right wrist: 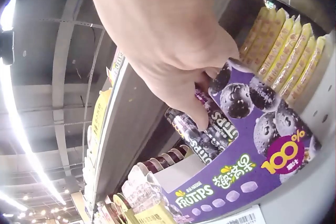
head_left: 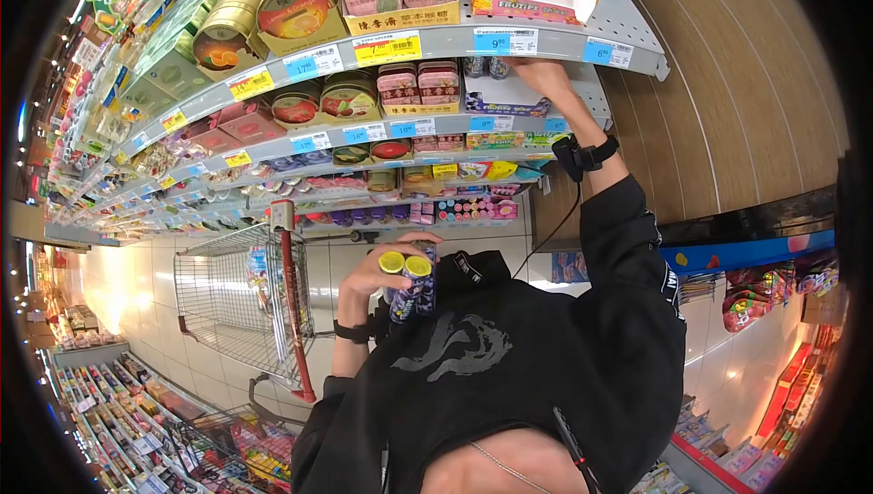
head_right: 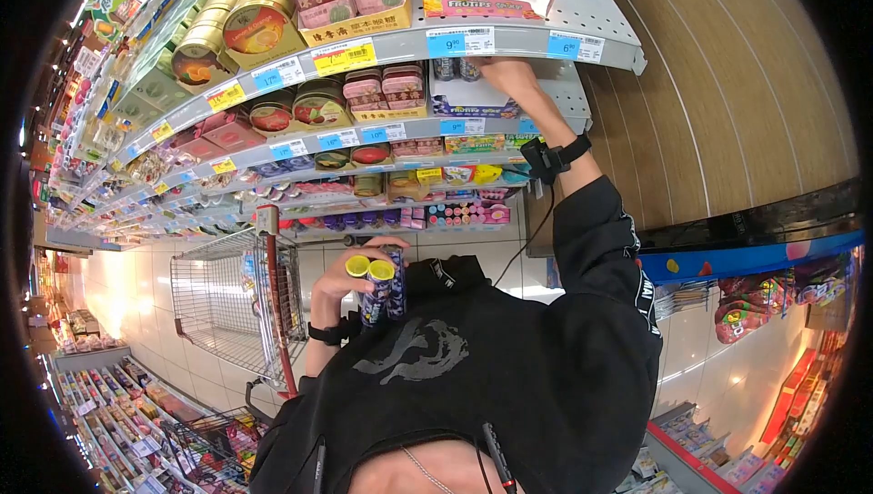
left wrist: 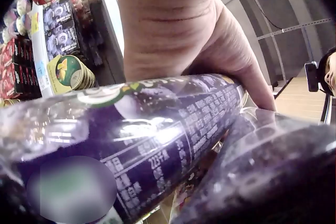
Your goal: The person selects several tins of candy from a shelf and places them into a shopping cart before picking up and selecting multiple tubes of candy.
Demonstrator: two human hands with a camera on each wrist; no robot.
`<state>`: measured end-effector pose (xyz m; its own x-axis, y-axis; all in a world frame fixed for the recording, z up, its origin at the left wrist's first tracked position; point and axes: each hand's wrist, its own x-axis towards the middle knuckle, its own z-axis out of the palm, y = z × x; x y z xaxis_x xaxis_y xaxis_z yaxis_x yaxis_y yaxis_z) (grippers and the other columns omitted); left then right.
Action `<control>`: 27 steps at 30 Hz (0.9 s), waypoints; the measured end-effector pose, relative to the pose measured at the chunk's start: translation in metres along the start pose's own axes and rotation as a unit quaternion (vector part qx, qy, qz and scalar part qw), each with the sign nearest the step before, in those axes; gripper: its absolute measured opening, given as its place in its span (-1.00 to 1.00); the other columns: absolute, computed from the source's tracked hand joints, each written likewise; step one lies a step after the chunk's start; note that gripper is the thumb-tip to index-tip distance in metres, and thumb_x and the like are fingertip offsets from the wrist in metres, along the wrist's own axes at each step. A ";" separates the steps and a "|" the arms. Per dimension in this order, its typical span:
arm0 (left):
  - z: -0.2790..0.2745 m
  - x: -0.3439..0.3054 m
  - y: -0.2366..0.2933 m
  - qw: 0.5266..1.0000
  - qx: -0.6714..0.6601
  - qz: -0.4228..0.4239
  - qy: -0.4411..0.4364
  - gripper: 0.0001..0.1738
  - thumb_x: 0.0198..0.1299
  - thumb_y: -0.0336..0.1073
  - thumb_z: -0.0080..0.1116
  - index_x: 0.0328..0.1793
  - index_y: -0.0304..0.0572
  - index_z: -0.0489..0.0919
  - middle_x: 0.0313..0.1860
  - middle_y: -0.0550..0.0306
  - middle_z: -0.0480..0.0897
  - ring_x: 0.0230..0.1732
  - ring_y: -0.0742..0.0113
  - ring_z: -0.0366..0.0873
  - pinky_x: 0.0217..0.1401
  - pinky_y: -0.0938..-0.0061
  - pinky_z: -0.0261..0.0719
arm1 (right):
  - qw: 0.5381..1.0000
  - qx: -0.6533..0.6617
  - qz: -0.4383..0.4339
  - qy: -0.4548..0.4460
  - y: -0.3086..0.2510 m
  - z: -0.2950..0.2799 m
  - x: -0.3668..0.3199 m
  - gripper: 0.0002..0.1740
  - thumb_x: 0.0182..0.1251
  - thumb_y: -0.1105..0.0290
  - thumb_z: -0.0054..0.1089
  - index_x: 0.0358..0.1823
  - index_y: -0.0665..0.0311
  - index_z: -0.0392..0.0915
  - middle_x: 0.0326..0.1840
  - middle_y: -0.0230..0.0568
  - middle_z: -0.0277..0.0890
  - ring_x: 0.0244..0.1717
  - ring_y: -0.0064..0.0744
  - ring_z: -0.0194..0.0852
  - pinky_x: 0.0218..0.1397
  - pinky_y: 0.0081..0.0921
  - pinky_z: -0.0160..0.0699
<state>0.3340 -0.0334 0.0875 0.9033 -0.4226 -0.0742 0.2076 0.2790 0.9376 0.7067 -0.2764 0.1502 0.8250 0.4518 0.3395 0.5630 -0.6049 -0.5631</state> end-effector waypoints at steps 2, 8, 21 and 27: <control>0.000 0.000 -0.002 1.000 -0.007 -0.001 0.002 -0.36 -0.20 -0.03 0.58 -0.02 -0.30 0.73 0.37 -0.20 0.48 0.38 -0.01 0.38 0.46 0.15 0.27 | 1.000 -0.016 0.008 -0.018 0.004 -0.001 0.003 -0.45 0.40 0.04 0.30 0.29 0.20 0.53 0.24 -0.04 0.61 0.21 -0.04 0.58 0.24 -0.24 0.53; -0.001 0.003 -0.004 1.000 -0.002 0.002 -0.001 -0.36 -0.20 -0.03 0.58 -0.02 -0.32 0.73 0.37 -0.21 0.48 0.39 0.00 0.38 0.46 0.15 0.27 | 0.999 -0.043 -0.006 -0.033 -0.002 -0.009 0.004 -0.39 0.40 -0.02 0.26 0.35 0.15 0.49 0.34 -0.03 0.52 0.34 -0.01 0.46 0.36 -0.19 0.43; -0.002 0.000 -0.007 1.000 -0.015 0.006 0.011 -0.38 -0.21 -0.10 0.59 -0.02 -0.35 0.72 0.36 -0.22 0.46 0.33 -0.02 0.46 0.44 0.08 0.37 | 0.998 -0.013 -0.050 -0.033 0.006 -0.001 0.008 -0.33 0.34 -0.06 0.32 0.37 0.11 0.48 0.39 -0.05 0.47 0.37 0.03 0.41 0.39 -0.17 0.41; 0.001 0.000 -0.004 0.999 -0.025 0.001 0.025 -0.37 -0.21 -0.06 0.58 -0.04 -0.34 0.72 0.37 -0.20 0.47 0.35 0.02 0.43 0.45 0.14 0.33 | 0.991 -0.116 -0.058 0.025 0.017 0.003 0.013 -0.42 0.40 0.02 0.23 0.35 0.14 0.48 0.35 -0.02 0.50 0.33 0.02 0.45 0.36 -0.15 0.44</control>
<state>0.3326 -0.0351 0.0840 0.9210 -0.3789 -0.0901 0.2232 0.3238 0.9194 0.7271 -0.2786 0.1433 0.7519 0.4981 0.4320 0.6459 -0.6879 -0.3311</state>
